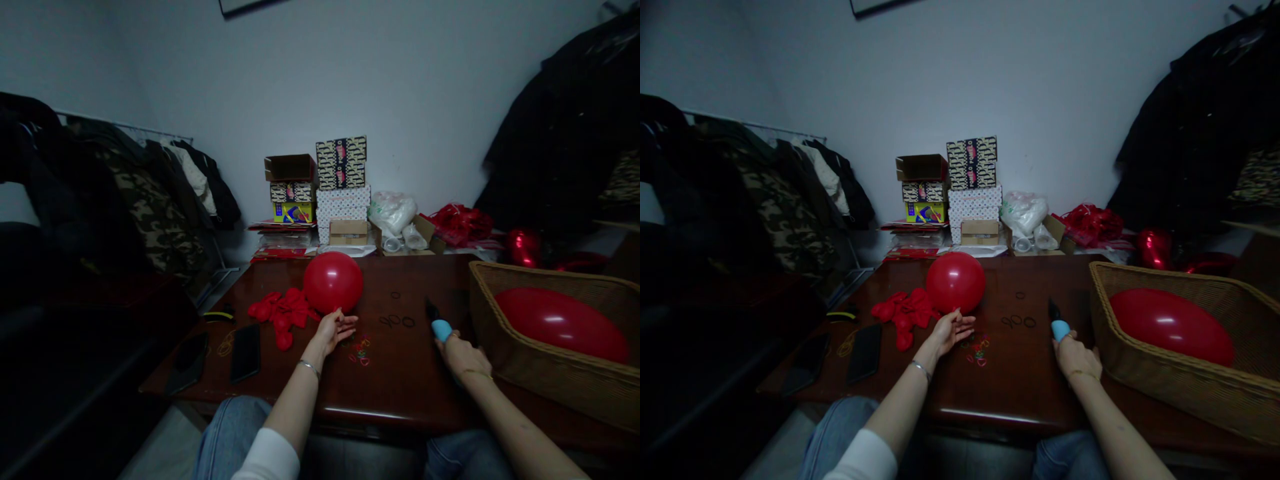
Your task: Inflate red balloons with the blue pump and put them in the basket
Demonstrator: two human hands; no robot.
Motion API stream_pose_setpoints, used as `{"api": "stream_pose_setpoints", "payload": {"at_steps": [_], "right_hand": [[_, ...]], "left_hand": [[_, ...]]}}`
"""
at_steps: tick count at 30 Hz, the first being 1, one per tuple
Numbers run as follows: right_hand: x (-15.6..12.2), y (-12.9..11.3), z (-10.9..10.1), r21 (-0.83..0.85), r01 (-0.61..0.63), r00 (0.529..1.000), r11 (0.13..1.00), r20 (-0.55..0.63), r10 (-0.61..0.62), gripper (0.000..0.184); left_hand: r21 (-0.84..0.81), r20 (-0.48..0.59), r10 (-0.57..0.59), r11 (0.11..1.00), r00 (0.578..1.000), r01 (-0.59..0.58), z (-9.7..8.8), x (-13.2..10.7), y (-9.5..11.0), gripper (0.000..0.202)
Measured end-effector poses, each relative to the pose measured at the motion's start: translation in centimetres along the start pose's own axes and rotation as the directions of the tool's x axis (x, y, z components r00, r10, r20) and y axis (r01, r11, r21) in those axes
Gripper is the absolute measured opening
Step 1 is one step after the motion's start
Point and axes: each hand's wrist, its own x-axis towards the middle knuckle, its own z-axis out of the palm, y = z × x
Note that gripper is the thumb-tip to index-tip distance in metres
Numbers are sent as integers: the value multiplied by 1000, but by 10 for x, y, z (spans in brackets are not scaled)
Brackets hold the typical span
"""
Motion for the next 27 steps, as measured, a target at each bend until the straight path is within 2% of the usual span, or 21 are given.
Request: {"api": "stream_pose_setpoints", "payload": {"at_steps": [4,7,12,15,19,27], "right_hand": [[-3,1,0,-4,28,999,1000,-43,-28,54],[-7,-3,-3,-20,79,988,997,-133,-81,61],[-16,-27,-9,-57,254,922,965,-287,-260,61],[-21,-47,-12,-77,370,858,926,-353,-373,58],[-28,-72,-18,-86,529,725,844,-472,-502,58],[-35,-105,-28,-132,677,563,724,-540,-625,60]], "left_hand": [[84,11,7,996,1000,-7,-2,2,-4,30],[140,18,6,990,1000,-8,-1,1,-3,32],[177,5,-5,984,1000,4,5,-6,3,32],[212,5,0,977,1000,-1,9,-9,6,33],[281,23,22,959,999,-28,11,-10,8,34],[348,36,26,937,999,-37,13,-16,15,37]]}}
